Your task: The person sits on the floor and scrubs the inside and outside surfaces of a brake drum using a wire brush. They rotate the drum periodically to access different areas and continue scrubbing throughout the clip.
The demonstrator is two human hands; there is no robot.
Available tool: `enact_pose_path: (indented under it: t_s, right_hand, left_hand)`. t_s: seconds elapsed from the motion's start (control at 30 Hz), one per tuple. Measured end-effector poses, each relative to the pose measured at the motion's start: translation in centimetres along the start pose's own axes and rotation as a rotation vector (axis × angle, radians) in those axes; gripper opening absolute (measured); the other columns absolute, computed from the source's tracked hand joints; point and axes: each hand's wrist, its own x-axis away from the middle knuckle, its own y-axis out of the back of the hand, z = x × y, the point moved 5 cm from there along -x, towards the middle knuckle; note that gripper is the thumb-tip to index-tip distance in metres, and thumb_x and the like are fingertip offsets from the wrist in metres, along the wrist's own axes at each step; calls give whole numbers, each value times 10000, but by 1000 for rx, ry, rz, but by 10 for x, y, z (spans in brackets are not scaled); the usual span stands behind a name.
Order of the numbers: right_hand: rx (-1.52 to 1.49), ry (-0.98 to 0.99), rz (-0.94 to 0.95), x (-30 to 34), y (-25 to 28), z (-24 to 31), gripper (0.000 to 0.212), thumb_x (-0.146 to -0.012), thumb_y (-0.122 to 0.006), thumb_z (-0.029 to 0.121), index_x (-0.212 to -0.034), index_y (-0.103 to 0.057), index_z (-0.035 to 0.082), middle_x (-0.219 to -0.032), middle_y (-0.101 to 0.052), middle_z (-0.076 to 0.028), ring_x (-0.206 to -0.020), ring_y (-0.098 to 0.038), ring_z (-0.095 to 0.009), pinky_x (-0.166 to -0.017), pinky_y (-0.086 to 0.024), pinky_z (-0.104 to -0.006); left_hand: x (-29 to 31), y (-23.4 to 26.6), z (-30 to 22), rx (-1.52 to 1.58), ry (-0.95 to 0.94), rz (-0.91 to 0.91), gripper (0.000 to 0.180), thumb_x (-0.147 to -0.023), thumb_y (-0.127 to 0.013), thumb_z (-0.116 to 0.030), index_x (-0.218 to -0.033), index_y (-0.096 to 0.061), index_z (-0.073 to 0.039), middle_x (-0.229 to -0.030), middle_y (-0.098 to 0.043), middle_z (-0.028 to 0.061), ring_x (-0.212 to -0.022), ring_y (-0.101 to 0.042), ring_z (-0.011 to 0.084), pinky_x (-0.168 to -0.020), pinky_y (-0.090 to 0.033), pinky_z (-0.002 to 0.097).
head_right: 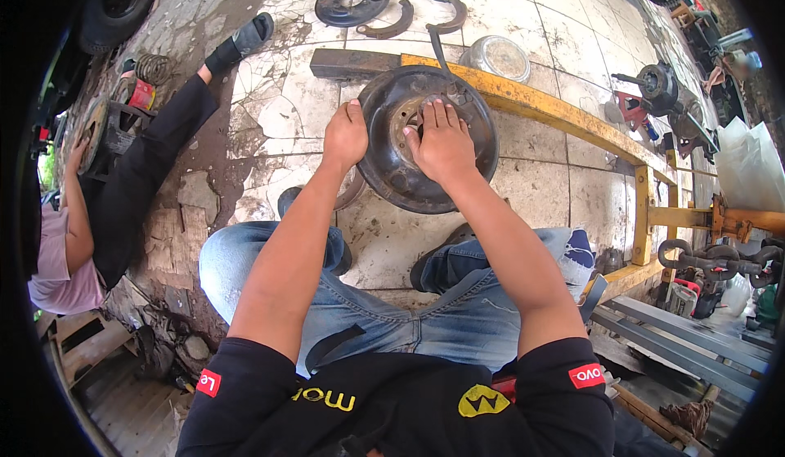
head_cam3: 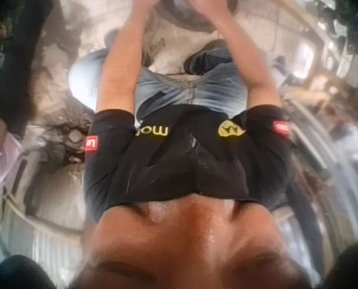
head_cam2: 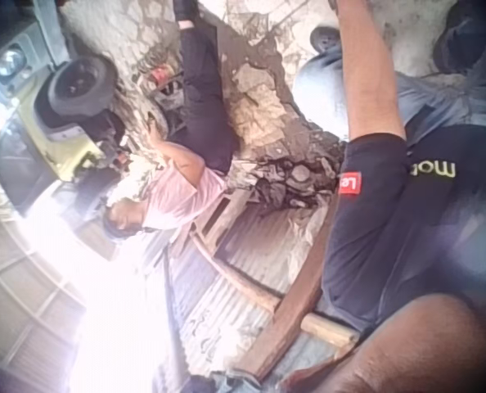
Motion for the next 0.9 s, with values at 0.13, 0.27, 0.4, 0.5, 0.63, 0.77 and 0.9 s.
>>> enact_pose_path:
  t_s: [0.13, 0.27, 0.4, 0.5, 0.63, 0.77, 0.9]
  right_hand:
    - [3, -9, -93, -9, -5, -1, 623, -970, -411, 480, -1400, -424, 30, -1462, -416, -151, -1347, -383, -338, -1058, -349, -488]
    - [24, -64, -70, -15, -3, 5, 627, -969, -399, 499, -1411, -403, 54, -1493, -378, -126, -1363, -354, -329, -1042, -348, -482]
    - [21, -97, -52, -16, -3, 2, 633, -968, -392, 508, -1427, -386, 72, -1505, -364, -117, -1370, -345, -335, -1060, -329, -483]
    - [-34, 141, -56, -5, 0, 18, 640, -959, -410, 503, -1408, -412, 48, -1483, -393, -139, -1356, -369, -340, -1047, -327, -505]
    - [-21, 58, -79, -12, -5, -8, 619, -973, -406, 471, -1422, -393, 44, -1493, -371, -161, -1371, -354, -337, -1092, -316, -476]
    - [-135, 253, -18, -1, 0, 16, 606, -985, -383, 455, -1403, -407, 17, -1489, -366, -184, -1394, -319, -343, -1135, -262, -485]
    - [-65, 140, -81, -11, -5, 10, 586, -991, -372, 440, -1395, -414, 18, -1487, -366, -190, -1384, -333, -352, -1128, -276, -483]
  left_hand:
    - [-1, -2, 2, -12, -7, 14, 503, -1005, -281, -386, -1126, -581, -1, -1110, -617, 287, -1063, -567, 462, -927, -432, 512]
    - [-1, 0, -2, -29, -8, 25, 502, -1005, -278, -386, -1125, -576, 0, -1109, -618, 285, -1061, -568, 462, -925, -433, 513]
    - [-2, -3, -2, -40, -16, 16, 499, -1005, -274, -378, -1129, -570, 4, -1106, -617, 289, -1058, -569, 463, -923, -431, 516]
    - [-3, -1, 1, -35, 1, 18, 500, -1006, -271, -375, -1123, -569, 9, -1102, -613, 298, -1056, -567, 467, -923, -431, 517]
    - [0, -2, -2, -40, -13, 36, 501, -1006, -269, -378, -1121, -569, 7, -1103, -612, 300, -1056, -562, 473, -923, -431, 517]
    - [-2, 0, -2, -37, -20, 26, 502, -1006, -271, -385, -1124, -570, 2, -1112, -610, 295, -1062, -558, 475, -925, -429, 517]
    - [0, 0, 0, -18, -5, 4, 507, -1008, -272, -389, -1126, -573, 2, -1123, -607, 295, -1073, -555, 470, -935, -425, 512]
